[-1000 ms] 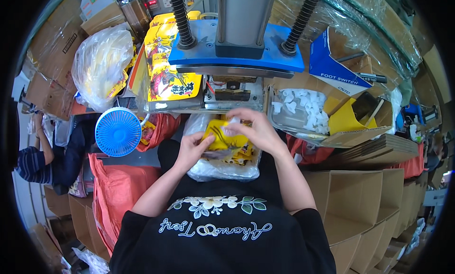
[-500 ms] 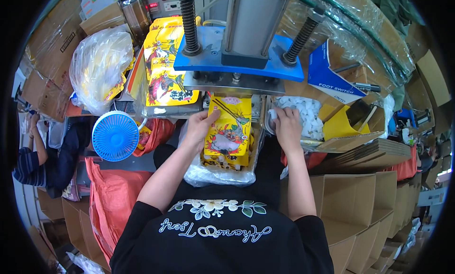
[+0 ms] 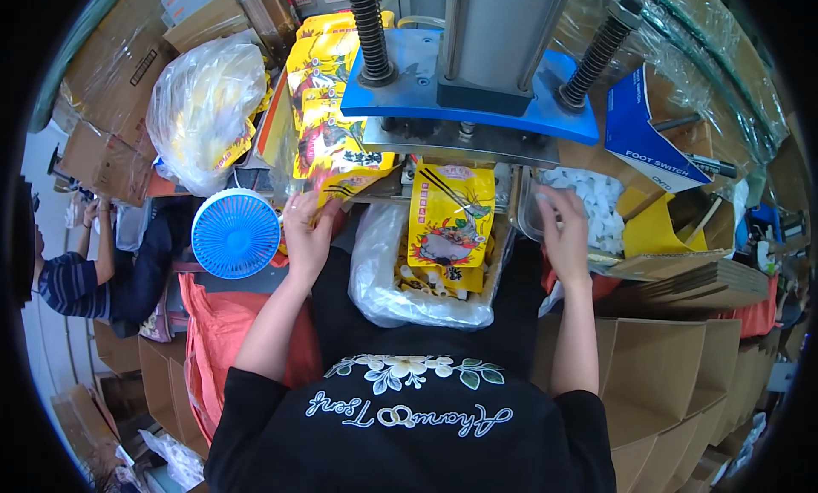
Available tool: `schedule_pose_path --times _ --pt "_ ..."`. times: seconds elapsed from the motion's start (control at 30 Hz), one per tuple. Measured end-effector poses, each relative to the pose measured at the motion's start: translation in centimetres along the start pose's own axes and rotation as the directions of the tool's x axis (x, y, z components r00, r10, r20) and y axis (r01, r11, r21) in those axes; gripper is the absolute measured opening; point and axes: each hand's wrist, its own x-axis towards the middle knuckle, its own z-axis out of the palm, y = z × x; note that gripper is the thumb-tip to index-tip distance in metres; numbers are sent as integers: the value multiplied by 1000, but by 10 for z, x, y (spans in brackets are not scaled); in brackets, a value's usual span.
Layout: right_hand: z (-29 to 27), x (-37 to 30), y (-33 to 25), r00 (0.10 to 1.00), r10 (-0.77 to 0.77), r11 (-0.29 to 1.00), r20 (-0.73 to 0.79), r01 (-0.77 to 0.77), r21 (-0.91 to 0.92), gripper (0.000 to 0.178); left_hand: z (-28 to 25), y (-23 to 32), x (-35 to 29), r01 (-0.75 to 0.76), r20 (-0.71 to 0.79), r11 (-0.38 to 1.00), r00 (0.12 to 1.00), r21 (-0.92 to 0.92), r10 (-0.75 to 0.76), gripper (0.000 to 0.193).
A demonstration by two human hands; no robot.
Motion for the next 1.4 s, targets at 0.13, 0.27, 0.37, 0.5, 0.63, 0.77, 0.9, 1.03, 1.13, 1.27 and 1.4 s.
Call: schedule_pose_path --times 0.13,0.27,0.37,0.5,0.63,0.77,0.9,1.03,1.13,1.27,1.4 --pt "17 -1 -46 985 -174 985 -21 174 -17 20 5 32 -16 367 243 740 930 -564 -276 10" --pt "25 5 -90 876 -413 905 248 426 5 11 27 37 -46 349 365 857 907 -379 -209 11" --pt "33 2 -90 815 -440 890 378 452 64 12 32 50 -56 193 335 855 942 -481 -25 16" --pt "38 2 -78 865 -270 952 423 175 250 20 34 61 -52 560 684 681 720 -471 -118 26" --pt "30 8 -56 979 -144 980 146 120 161 37 52 77 -28 689 672 573 679 -443 -296 30" --pt "-11 14 -16 995 72 972 -73 -86 -217 34 74 90 -6 741 655 168 659 -651 -370 29" --pt "-23 6 30 994 87 837 -64 -108 -537 30 85 93 4 775 733 -55 568 -629 -375 26" --pt "-8 0 38 985 170 885 17 -145 -443 30 76 80 11 752 672 230 656 -617 -343 29" --pt "-6 -2 33 996 92 909 -17 -91 -407 32 50 41 37 519 463 705 835 -483 -298 37" --pt "-4 -2 35 994 72 978 -80 -86 -191 38 26 5 28 -36 125 977 992 208 10 60" --pt "-13 -1 20 995 89 996 -51 -90 -19 28 12 -17 -5 34 85 998 996 50 -38 25"
